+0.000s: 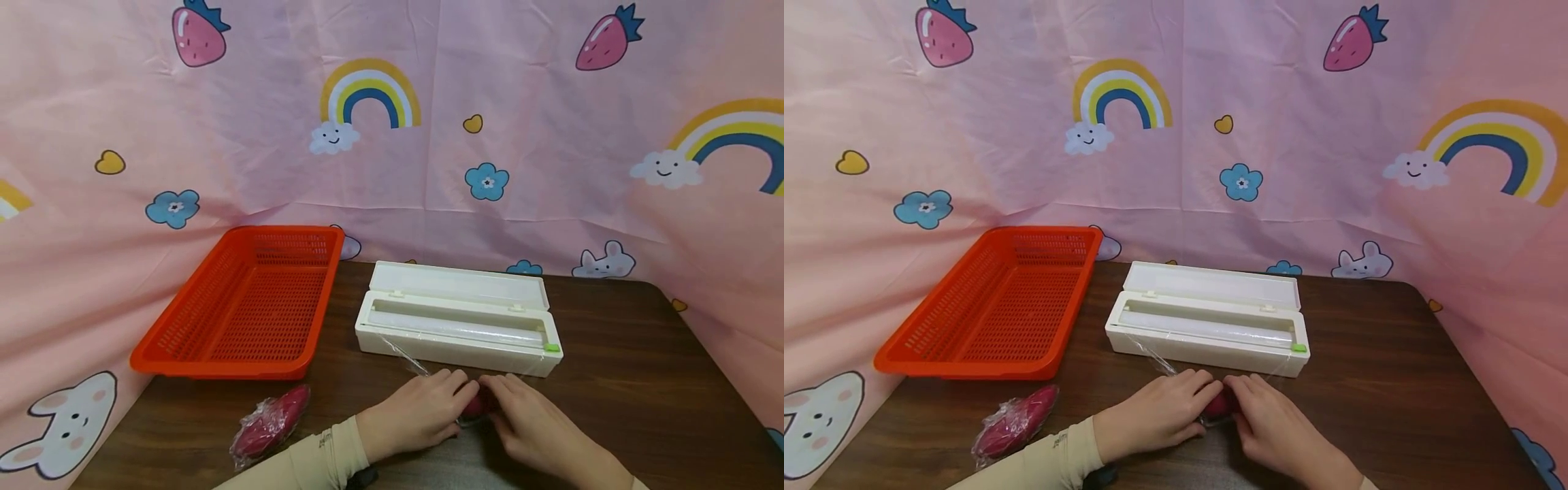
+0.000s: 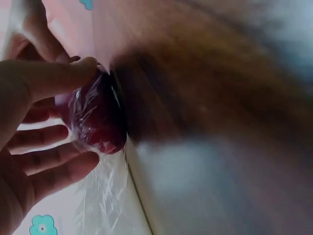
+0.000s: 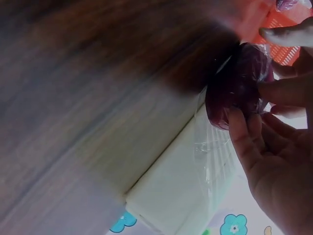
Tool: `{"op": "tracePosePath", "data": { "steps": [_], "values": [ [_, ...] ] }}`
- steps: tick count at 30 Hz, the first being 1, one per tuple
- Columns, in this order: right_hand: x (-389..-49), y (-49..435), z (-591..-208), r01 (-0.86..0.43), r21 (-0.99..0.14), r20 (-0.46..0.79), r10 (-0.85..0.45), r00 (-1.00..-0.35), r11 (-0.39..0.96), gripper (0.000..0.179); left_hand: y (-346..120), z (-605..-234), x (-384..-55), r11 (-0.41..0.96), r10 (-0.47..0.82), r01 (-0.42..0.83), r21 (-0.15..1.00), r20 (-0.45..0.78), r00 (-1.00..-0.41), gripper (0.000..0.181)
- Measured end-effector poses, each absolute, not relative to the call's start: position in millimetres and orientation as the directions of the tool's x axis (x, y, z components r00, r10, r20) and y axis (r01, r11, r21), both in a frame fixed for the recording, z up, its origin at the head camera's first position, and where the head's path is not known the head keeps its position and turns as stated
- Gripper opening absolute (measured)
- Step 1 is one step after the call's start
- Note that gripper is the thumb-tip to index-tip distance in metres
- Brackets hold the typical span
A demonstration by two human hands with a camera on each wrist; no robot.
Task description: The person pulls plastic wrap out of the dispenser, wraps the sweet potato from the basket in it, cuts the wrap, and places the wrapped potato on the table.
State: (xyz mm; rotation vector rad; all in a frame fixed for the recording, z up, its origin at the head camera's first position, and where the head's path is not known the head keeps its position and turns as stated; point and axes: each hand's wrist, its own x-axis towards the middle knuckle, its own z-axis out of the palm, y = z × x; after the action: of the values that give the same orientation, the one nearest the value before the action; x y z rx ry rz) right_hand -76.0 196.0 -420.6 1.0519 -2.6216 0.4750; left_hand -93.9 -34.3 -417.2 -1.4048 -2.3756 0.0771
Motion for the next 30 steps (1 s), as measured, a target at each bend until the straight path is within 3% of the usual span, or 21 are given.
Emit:
{"op": "tracePosePath", "data": {
  "steps": [5, 12, 17, 23, 30],
  "values": [
    [-80, 196, -421, -0.702, -0.238, 0.362, -0.609, -0.705, 0.671, 0.048, -27, -419, -102, 0.509, 0.849, 0.820, -0.263, 0.308, -0.429, 0.047],
    [-87, 197, -424, -0.734, -0.227, 0.364, -0.643, -0.673, 0.640, 0.065, -32, -416, -117, 0.503, 0.834, 0.862, -0.065, 0.297, -0.465, 0.035],
    [-93, 193, -428, -0.751, -0.198, 0.449, -0.622, -0.641, 0.631, 0.050, -34, -417, -128, 0.492, 0.833, 0.869, 0.054, 0.262, -0.487, 0.032],
    [-96, 192, -428, -0.714, -0.225, 0.424, -0.593, -0.684, 0.663, 0.041, -34, -417, -135, 0.504, 0.824, 0.855, 0.122, 0.229, -0.518, 0.026],
    [-98, 193, -428, -0.735, -0.146, 0.419, -0.631, -0.653, 0.663, 0.068, -35, -416, -138, 0.517, 0.806, 0.827, 0.220, 0.199, -0.557, 0.023]
  ]
}}
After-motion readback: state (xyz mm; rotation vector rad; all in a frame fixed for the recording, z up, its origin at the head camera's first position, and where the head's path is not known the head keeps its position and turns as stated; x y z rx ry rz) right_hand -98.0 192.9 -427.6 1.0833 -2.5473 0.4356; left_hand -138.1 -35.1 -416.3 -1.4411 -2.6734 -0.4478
